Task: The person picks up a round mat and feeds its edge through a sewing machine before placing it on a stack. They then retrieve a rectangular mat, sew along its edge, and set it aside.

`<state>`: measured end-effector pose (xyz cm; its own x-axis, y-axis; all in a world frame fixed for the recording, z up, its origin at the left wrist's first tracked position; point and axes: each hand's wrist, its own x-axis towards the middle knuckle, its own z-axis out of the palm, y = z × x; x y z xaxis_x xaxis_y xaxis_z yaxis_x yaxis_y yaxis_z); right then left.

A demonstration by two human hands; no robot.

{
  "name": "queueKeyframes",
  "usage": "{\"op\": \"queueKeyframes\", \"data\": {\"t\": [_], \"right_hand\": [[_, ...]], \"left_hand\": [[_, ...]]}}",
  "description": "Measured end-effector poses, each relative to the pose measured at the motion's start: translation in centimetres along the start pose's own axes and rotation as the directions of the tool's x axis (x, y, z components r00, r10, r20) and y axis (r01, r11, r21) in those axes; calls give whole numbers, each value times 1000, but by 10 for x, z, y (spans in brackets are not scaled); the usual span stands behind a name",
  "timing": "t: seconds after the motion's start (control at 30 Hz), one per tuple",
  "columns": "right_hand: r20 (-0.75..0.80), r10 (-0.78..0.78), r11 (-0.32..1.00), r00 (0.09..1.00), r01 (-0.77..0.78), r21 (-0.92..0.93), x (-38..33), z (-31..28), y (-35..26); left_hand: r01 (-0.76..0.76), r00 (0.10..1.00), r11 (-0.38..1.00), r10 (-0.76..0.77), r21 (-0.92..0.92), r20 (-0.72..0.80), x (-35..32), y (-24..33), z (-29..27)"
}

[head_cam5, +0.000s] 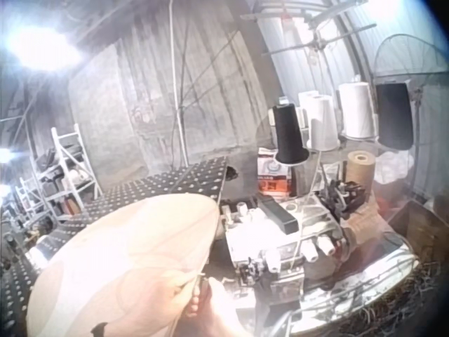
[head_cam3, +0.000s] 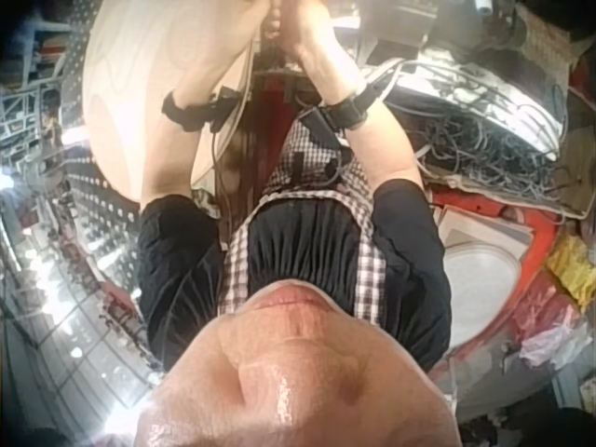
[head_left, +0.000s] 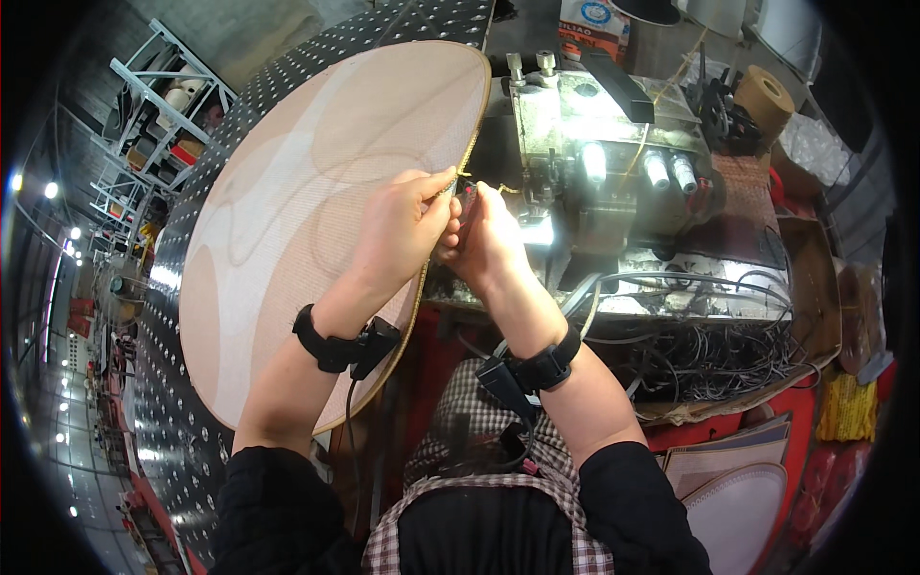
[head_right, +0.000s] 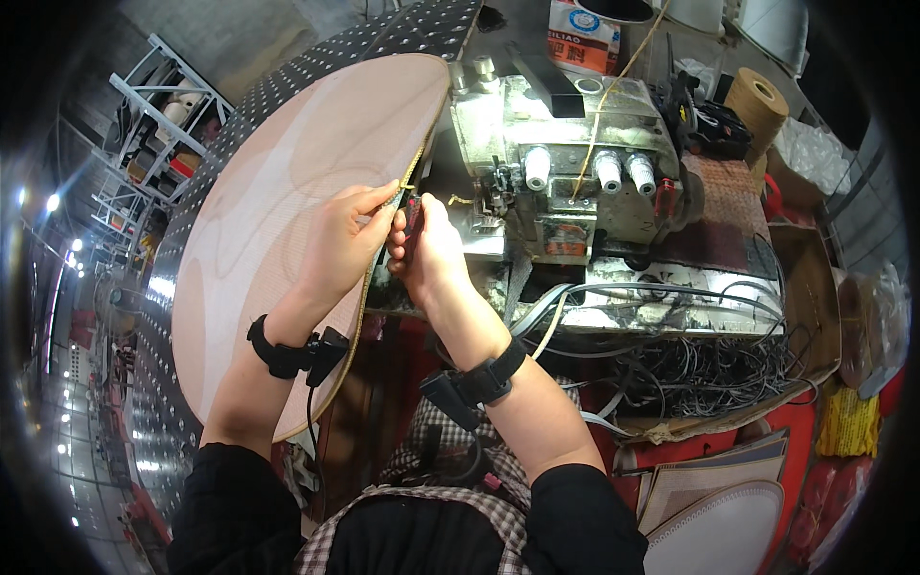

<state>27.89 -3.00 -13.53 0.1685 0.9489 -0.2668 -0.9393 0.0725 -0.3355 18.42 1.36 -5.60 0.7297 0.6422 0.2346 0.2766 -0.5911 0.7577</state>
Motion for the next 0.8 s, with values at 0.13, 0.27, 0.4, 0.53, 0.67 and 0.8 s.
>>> {"op": "queueKeyframes", "data": {"t": [0.13, 0.27, 0.4, 0.53, 0.67, 0.8], "right_hand": [[12, -54, 988, 998, 55, -147, -10, 8, 5], [-59, -127, 967, 990, 111, -228, -21, 18, 12], [-9, -200, 936, 980, 188, -299, -32, 28, 18], [62, -427, 791, 902, 406, -457, -48, 36, 25], [520, -798, -174, 306, 708, -685, -57, 38, 34], [702, -636, -346, 322, 694, -632, -51, 41, 58]], "left_hand": [[-60, 997, 996, 62, 71, -39, -7, 0, -10], [-78, 995, 981, 87, 178, -43, -17, 0, -22], [-43, 996, 999, 45, 28, -80, -30, 3, -30], [-77, 992, 997, 78, 12, -102, -42, 7, -43], [-75, 988, 997, 73, -12, -138, -59, 12, -57], [-67, 986, 997, 63, -24, -155, -78, 11, -69]]}}
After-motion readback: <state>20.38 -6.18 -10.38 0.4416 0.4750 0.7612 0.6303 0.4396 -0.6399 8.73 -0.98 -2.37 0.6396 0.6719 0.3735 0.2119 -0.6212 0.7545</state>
